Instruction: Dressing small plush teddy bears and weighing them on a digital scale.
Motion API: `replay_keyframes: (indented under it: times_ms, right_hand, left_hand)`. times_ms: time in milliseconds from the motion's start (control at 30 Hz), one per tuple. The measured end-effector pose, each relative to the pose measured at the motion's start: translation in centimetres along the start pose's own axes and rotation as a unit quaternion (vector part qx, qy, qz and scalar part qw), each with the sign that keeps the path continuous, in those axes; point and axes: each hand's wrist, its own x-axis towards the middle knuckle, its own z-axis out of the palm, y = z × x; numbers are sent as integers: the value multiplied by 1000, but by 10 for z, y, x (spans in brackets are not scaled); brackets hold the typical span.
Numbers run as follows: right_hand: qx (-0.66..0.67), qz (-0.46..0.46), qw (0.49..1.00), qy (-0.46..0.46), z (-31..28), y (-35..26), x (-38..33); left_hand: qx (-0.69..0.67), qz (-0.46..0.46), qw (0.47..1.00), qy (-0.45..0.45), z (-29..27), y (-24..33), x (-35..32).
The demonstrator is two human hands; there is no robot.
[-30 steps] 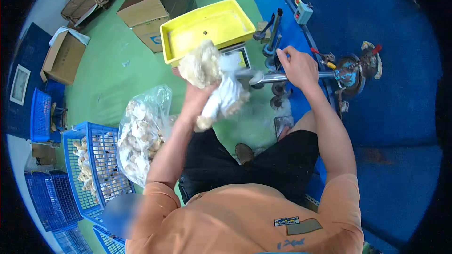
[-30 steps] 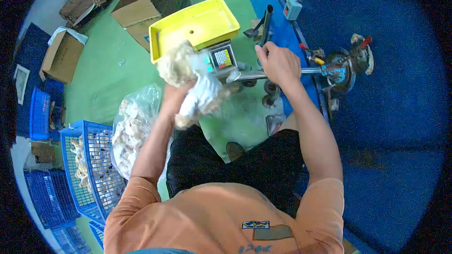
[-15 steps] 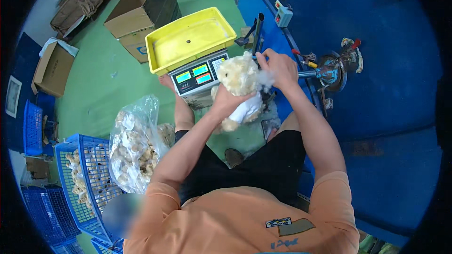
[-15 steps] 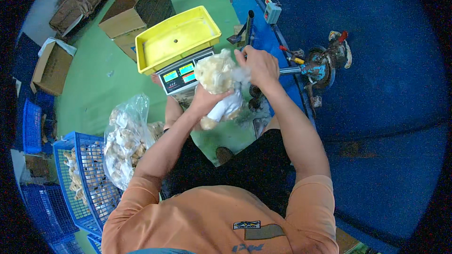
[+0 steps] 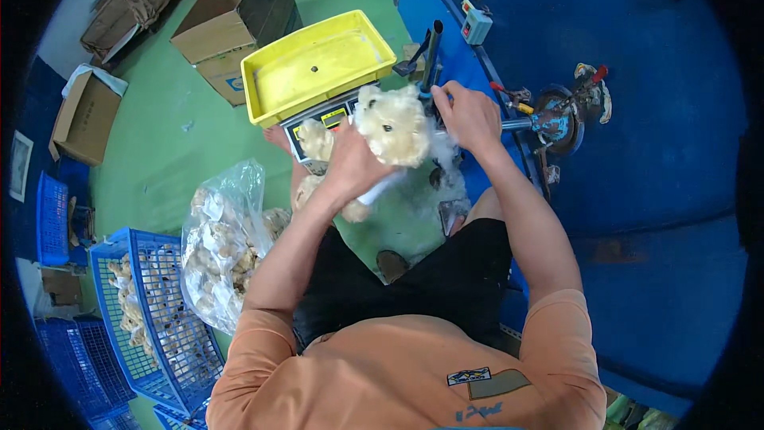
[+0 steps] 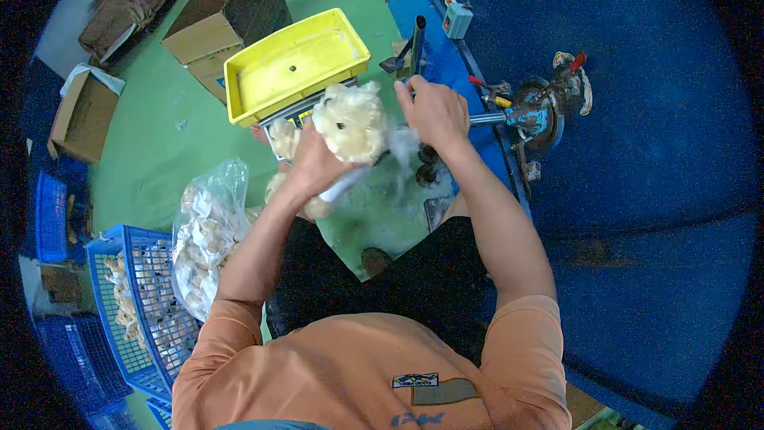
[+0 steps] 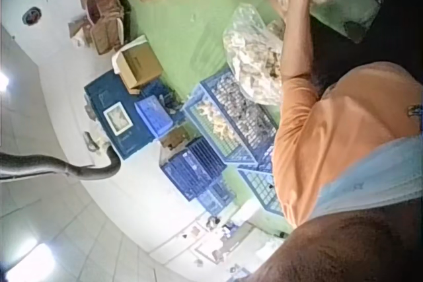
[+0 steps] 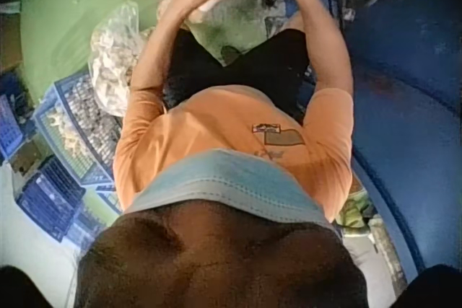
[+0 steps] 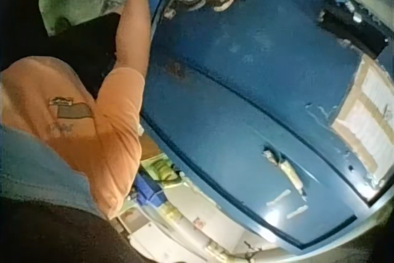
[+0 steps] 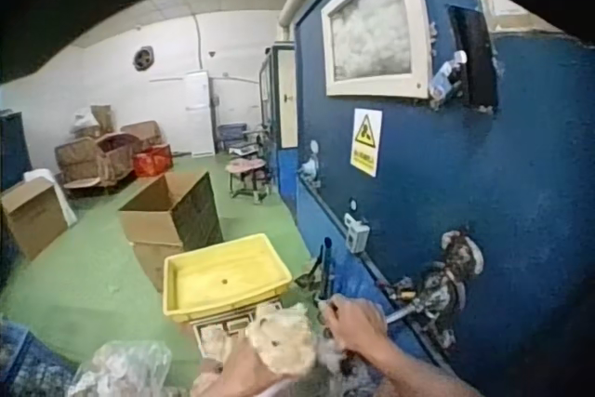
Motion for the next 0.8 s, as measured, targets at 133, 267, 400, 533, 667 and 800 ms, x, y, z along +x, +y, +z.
replay_keyframes:
  times_ms: [133, 267, 400, 533, 667, 800]
  right_hand:
    - [1, -13, 1000, 25, 6, 4, -4]
    - [98, -33, 990, 92, 14, 32, -1]
    - [114, -31, 991, 59, 12, 33, 0]
    - [544, 30, 839, 2, -9, 17, -18]
    - [419, -83, 904, 11, -13, -41, -95]
    - [276, -280, 916, 75, 27, -104, -130]
  left_hand:
    - [270, 99, 956, 52, 10, 13, 13]
    - [361, 87, 927, 60, 49, 41, 33]
    - [248, 83, 962, 81, 40, 22, 24]
    - [147, 49, 987, 35, 1, -10, -3]
    - [-161, -141, 976, 27, -22, -18, -56]
    - [-137, -226, 959, 103, -32, 4, -100]
